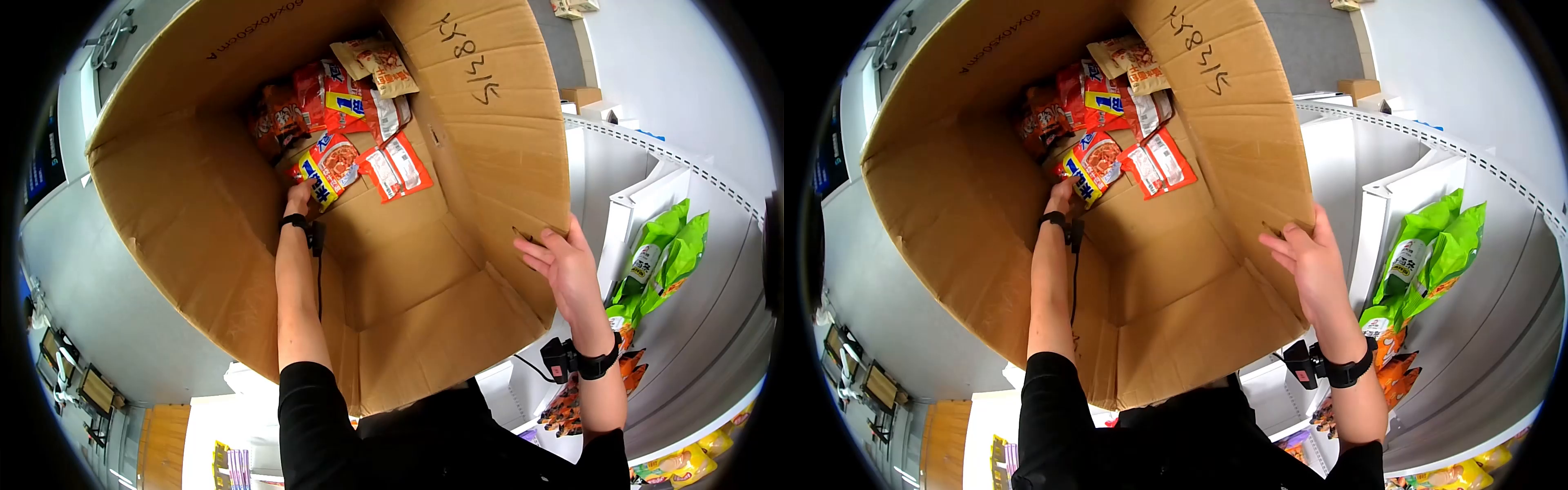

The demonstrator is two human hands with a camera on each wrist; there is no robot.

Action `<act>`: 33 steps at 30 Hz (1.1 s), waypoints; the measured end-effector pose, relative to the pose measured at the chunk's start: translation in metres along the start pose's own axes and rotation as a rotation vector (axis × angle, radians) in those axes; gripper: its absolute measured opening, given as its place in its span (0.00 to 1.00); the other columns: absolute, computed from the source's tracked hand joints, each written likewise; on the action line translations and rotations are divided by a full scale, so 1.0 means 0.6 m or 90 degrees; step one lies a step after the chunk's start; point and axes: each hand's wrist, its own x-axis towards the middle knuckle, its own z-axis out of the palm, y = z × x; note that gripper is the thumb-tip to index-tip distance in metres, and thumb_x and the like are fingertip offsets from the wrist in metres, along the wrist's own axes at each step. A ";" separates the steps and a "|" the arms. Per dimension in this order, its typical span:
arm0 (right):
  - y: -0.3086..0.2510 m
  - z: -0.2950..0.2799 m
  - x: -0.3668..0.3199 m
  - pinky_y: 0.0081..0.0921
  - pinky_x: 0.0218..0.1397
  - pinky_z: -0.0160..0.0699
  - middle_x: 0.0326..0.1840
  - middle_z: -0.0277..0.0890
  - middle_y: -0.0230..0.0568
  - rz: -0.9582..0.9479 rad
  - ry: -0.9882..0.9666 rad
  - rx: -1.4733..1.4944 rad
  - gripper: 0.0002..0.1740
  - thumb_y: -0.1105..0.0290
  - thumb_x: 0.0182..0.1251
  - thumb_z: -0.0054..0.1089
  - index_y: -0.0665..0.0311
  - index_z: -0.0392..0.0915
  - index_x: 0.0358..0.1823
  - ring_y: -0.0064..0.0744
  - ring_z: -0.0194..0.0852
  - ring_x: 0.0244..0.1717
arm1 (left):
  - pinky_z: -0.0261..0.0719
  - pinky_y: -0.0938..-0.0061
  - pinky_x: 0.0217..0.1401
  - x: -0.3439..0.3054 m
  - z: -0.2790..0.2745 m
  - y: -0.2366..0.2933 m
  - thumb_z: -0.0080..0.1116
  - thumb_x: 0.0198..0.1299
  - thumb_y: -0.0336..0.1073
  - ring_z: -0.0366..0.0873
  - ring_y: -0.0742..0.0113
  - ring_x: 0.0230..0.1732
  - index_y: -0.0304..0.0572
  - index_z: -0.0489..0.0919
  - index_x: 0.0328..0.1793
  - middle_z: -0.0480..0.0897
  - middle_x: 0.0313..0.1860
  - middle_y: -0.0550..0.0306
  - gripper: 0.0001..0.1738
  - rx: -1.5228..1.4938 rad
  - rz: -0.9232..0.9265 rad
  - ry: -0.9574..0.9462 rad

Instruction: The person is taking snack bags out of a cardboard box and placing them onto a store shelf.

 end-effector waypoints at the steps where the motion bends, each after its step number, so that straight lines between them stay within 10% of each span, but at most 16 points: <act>1: 0.001 -0.001 0.000 0.32 0.58 0.65 0.58 0.67 0.41 0.002 -0.005 -0.003 0.23 0.68 0.68 0.42 0.59 0.57 0.64 0.35 0.74 0.54 | 0.68 0.70 0.54 0.002 0.003 0.000 0.61 0.52 0.45 0.76 0.63 0.49 0.33 0.78 0.50 0.81 0.46 0.54 0.25 -0.017 0.019 -0.027; 9: 0.007 -0.001 -0.001 0.34 0.59 0.65 0.60 0.65 0.42 -0.032 -0.017 0.004 0.25 0.69 0.67 0.42 0.58 0.55 0.66 0.36 0.73 0.53 | 0.72 0.74 0.41 0.035 0.002 -0.004 0.63 0.51 0.44 0.77 0.65 0.37 0.37 0.80 0.44 0.83 0.36 0.60 0.20 -0.077 0.078 -0.101; 13: 0.008 -0.005 -0.005 0.34 0.59 0.66 0.59 0.65 0.42 -0.037 -0.022 -0.006 0.26 0.72 0.66 0.41 0.59 0.55 0.66 0.37 0.73 0.53 | 0.67 0.60 0.51 -0.088 0.002 0.042 0.63 0.49 0.47 0.75 0.66 0.48 0.42 0.77 0.50 0.81 0.45 0.58 0.24 -0.086 0.044 -0.112; 17: 0.017 -0.006 -0.005 0.32 0.58 0.69 0.58 0.66 0.44 -0.093 -0.039 0.017 0.26 0.75 0.64 0.39 0.64 0.54 0.65 0.36 0.71 0.54 | 0.75 0.68 0.26 0.030 0.032 0.015 0.60 0.52 0.42 0.78 0.65 0.25 0.40 0.77 0.43 0.82 0.32 0.57 0.16 -0.243 0.135 -0.300; 25: 0.017 -0.019 0.004 0.31 0.52 0.76 0.56 0.65 0.53 -0.106 -0.020 -0.057 0.26 0.78 0.61 0.39 0.73 0.54 0.64 0.38 0.73 0.50 | 0.75 0.68 0.37 -0.139 0.058 0.056 0.62 0.51 0.44 0.79 0.65 0.34 0.43 0.78 0.44 0.82 0.34 0.60 0.17 -0.148 0.149 -0.263; 31: 0.037 -0.025 0.026 0.19 0.24 0.63 0.57 0.67 0.47 -0.119 0.002 -0.090 0.28 0.75 0.63 0.38 0.62 0.52 0.66 0.39 0.76 0.49 | 0.78 0.64 0.37 -0.230 0.098 0.048 0.63 0.51 0.41 0.81 0.60 0.36 0.37 0.75 0.51 0.82 0.40 0.54 0.22 -0.226 0.154 -0.135; 33: 0.040 -0.026 0.028 0.18 0.21 0.60 0.57 0.66 0.49 -0.111 0.004 -0.077 0.28 0.74 0.62 0.39 0.63 0.53 0.66 0.41 0.76 0.49 | 0.74 0.64 0.39 -0.256 0.107 0.014 0.62 0.53 0.47 0.78 0.63 0.43 0.50 0.74 0.51 0.81 0.44 0.60 0.22 -0.295 0.101 -0.146</act>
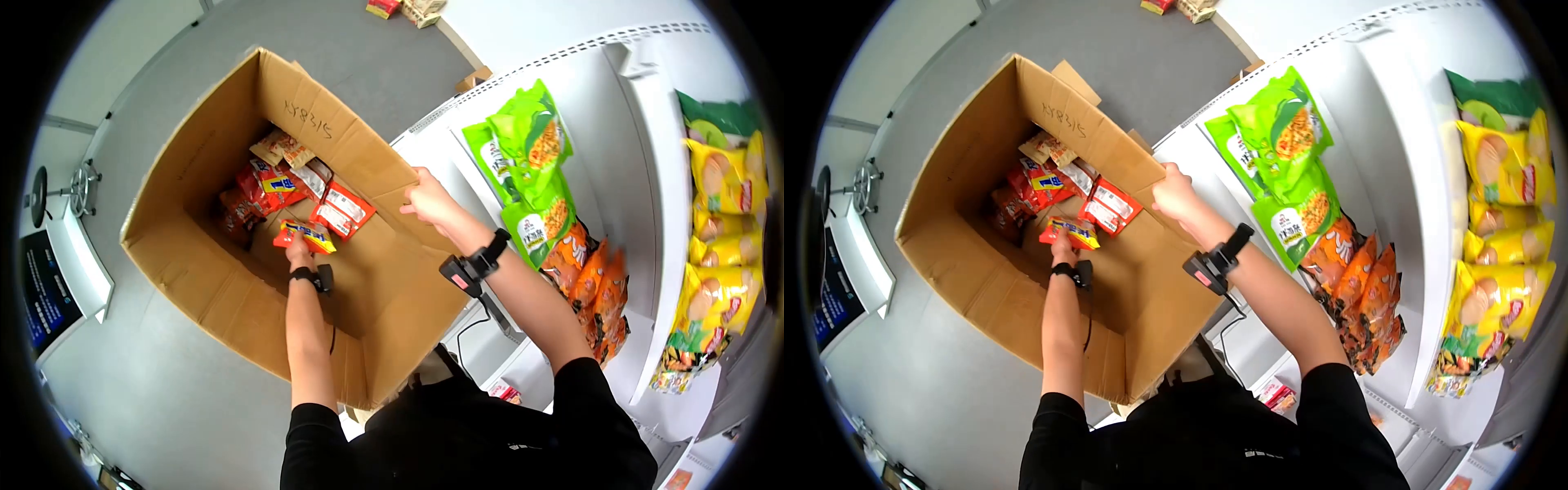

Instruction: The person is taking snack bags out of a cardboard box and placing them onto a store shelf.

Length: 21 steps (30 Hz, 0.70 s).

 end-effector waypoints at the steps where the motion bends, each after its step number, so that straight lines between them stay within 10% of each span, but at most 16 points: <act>1: -0.002 0.001 -0.004 0.17 0.19 0.59 0.57 0.66 0.50 0.000 -0.006 -0.001 0.28 0.74 0.62 0.39 0.63 0.53 0.66 0.42 0.76 0.49 | 0.74 0.64 0.38 -0.024 -0.005 -0.007 0.61 0.53 0.47 0.78 0.63 0.43 0.51 0.74 0.52 0.81 0.43 0.60 0.21 -0.004 -0.008 -0.011; 10: 0.044 0.037 0.046 0.38 0.35 0.73 0.57 0.66 0.51 -0.071 0.133 0.022 0.35 0.63 0.58 0.52 0.65 0.54 0.66 0.46 0.73 0.52 | 0.75 0.61 0.42 -0.247 -0.039 0.050 0.59 0.54 0.47 0.78 0.63 0.37 0.53 0.73 0.49 0.80 0.39 0.60 0.18 0.112 -0.052 -0.092; 11: 0.049 0.036 0.044 0.51 0.51 0.69 0.62 0.61 0.54 -0.077 0.105 0.073 0.40 0.60 0.57 0.55 0.65 0.50 0.69 0.48 0.66 0.59 | 0.74 0.59 0.41 -0.262 -0.051 0.052 0.60 0.53 0.47 0.78 0.62 0.38 0.48 0.74 0.50 0.80 0.41 0.58 0.21 0.073 -0.023 -0.127; 15: 0.049 0.025 -0.027 0.69 0.64 0.44 0.73 0.45 0.55 -0.046 0.090 0.233 0.46 0.56 0.58 0.56 0.61 0.40 0.73 0.53 0.50 0.69 | 0.75 0.61 0.45 -0.337 -0.107 0.083 0.60 0.53 0.48 0.79 0.63 0.41 0.51 0.74 0.50 0.81 0.42 0.60 0.20 0.062 0.029 -0.235; 21: 0.067 0.018 -0.190 0.62 0.65 0.50 0.71 0.48 0.51 -0.100 0.102 0.365 0.42 0.54 0.59 0.57 0.60 0.47 0.70 0.50 0.47 0.70 | 0.75 0.69 0.44 -0.476 -0.173 0.106 0.60 0.55 0.44 0.78 0.65 0.42 0.47 0.73 0.52 0.80 0.43 0.60 0.21 0.076 0.038 -0.290</act>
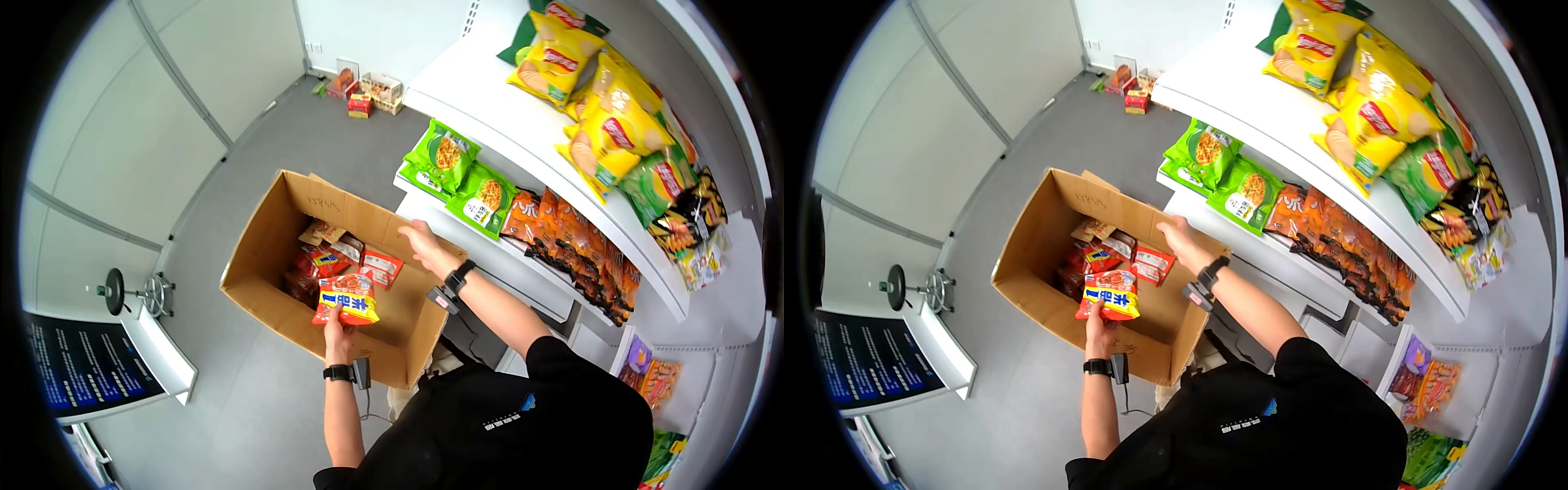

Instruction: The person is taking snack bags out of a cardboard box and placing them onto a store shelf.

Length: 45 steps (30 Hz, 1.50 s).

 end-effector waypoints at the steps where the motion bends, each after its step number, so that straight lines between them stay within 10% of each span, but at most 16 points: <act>1: -0.001 -0.007 -0.032 0.60 0.65 0.51 0.70 0.49 0.50 0.016 -0.006 0.036 0.41 0.54 0.59 0.57 0.60 0.49 0.69 0.49 0.48 0.70 | 0.75 0.70 0.45 -0.016 0.002 0.000 0.59 0.56 0.43 0.78 0.66 0.43 0.46 0.73 0.52 0.80 0.43 0.60 0.19 -0.030 0.024 -0.042; 13: 0.059 -0.089 -0.270 0.48 0.63 0.60 0.70 0.51 0.48 0.087 -0.207 0.196 0.39 0.51 0.59 0.60 0.60 0.55 0.67 0.45 0.53 0.67 | 0.64 0.59 0.63 -0.180 0.108 -0.013 0.56 0.57 0.45 0.70 0.64 0.58 0.45 0.71 0.58 0.76 0.55 0.59 0.24 0.084 0.108 -0.245; 18: 0.076 -0.110 -0.307 0.33 0.49 0.75 0.48 0.73 0.37 0.043 -0.268 0.282 0.22 0.54 0.61 0.61 0.59 0.69 0.49 0.31 0.74 0.47 | 0.60 0.59 0.64 -0.237 0.162 -0.016 0.55 0.57 0.47 0.68 0.66 0.60 0.48 0.68 0.61 0.74 0.58 0.60 0.26 0.120 0.111 -0.361; 39: -0.027 -0.151 -0.371 0.22 0.48 0.76 0.45 0.76 0.34 -0.240 -0.208 0.411 0.20 0.61 0.66 0.56 0.66 0.70 0.54 0.21 0.75 0.44 | 0.75 0.67 0.48 -0.329 0.268 -0.016 0.56 0.60 0.40 0.77 0.68 0.45 0.44 0.72 0.55 0.78 0.48 0.62 0.18 0.351 0.206 -0.482; 45: -0.093 -0.166 -0.380 0.21 0.47 0.74 0.46 0.75 0.30 -0.300 -0.220 0.390 0.21 0.56 0.68 0.53 0.61 0.70 0.55 0.20 0.74 0.43 | 0.69 0.60 0.60 -0.354 0.341 0.029 0.50 0.61 0.39 0.71 0.61 0.58 0.41 0.65 0.63 0.74 0.57 0.56 0.24 0.275 0.245 -0.565</act>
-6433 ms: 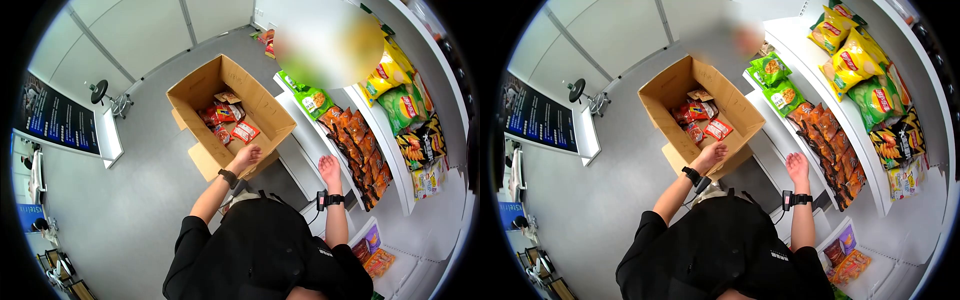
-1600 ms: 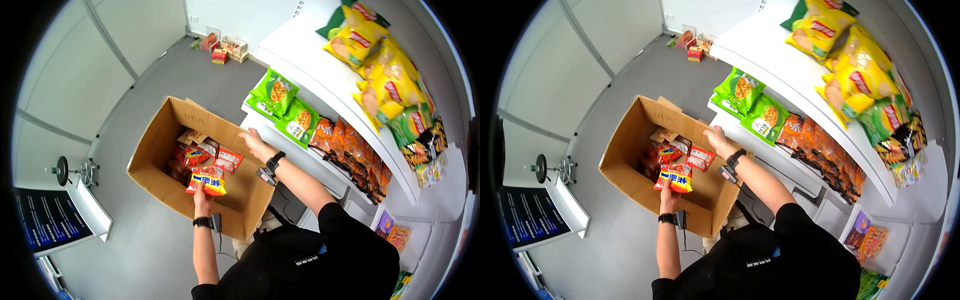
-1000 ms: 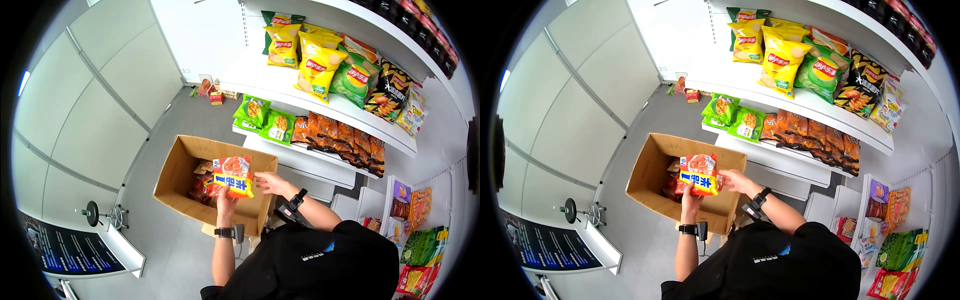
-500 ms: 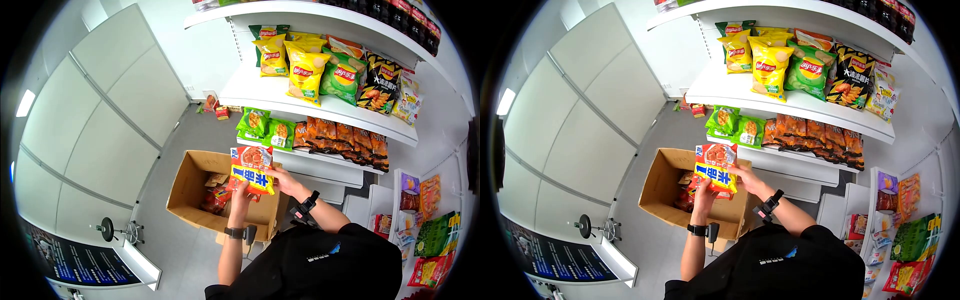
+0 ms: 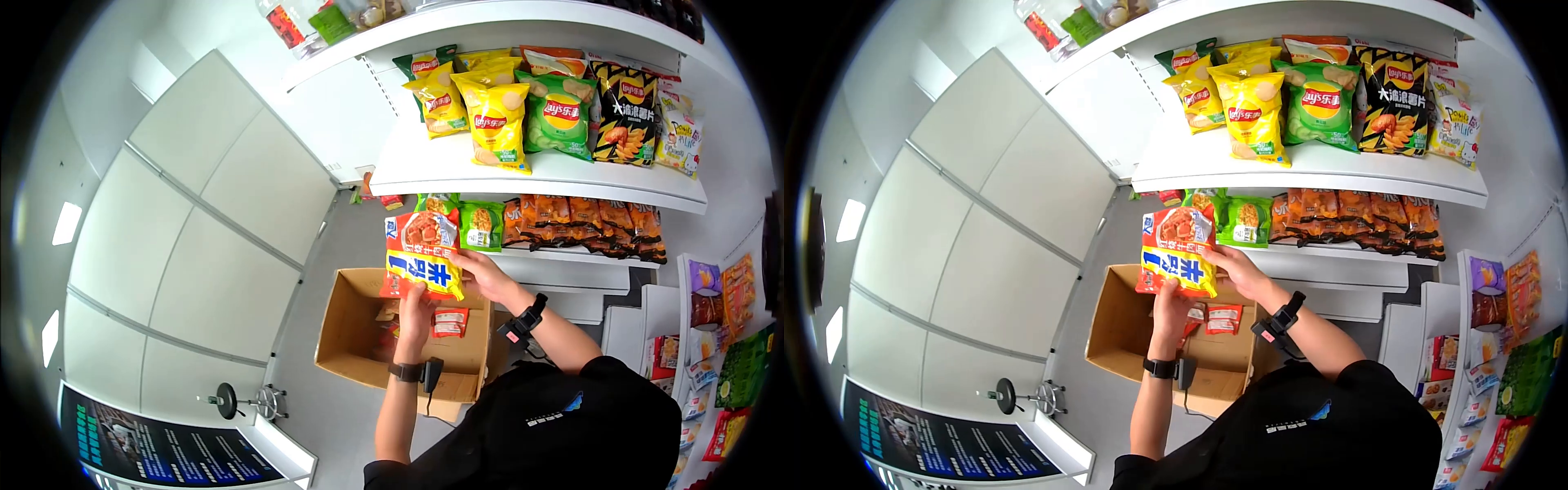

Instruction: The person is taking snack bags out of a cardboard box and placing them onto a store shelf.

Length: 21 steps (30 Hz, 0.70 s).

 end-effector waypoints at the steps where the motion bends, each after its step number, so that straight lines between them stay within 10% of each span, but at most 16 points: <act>1: -0.002 -0.005 0.013 0.22 0.46 0.73 0.45 0.75 0.30 -0.011 -0.015 -0.008 0.21 0.56 0.68 0.53 0.61 0.70 0.55 0.20 0.74 0.42 | 0.68 0.59 0.62 0.012 0.004 0.011 0.49 0.60 0.40 0.70 0.62 0.59 0.41 0.65 0.62 0.73 0.58 0.57 0.24 -0.013 -0.004 0.009; 21: -0.079 -0.153 -0.031 0.21 0.42 0.71 0.44 0.76 0.33 -0.013 0.095 -0.034 0.18 0.54 0.67 0.53 0.58 0.74 0.50 0.21 0.71 0.41 | 0.69 0.78 0.34 0.292 0.101 0.145 0.53 0.58 0.44 0.72 0.75 0.33 0.47 0.72 0.43 0.77 0.35 0.65 0.13 -0.045 0.009 0.050</act>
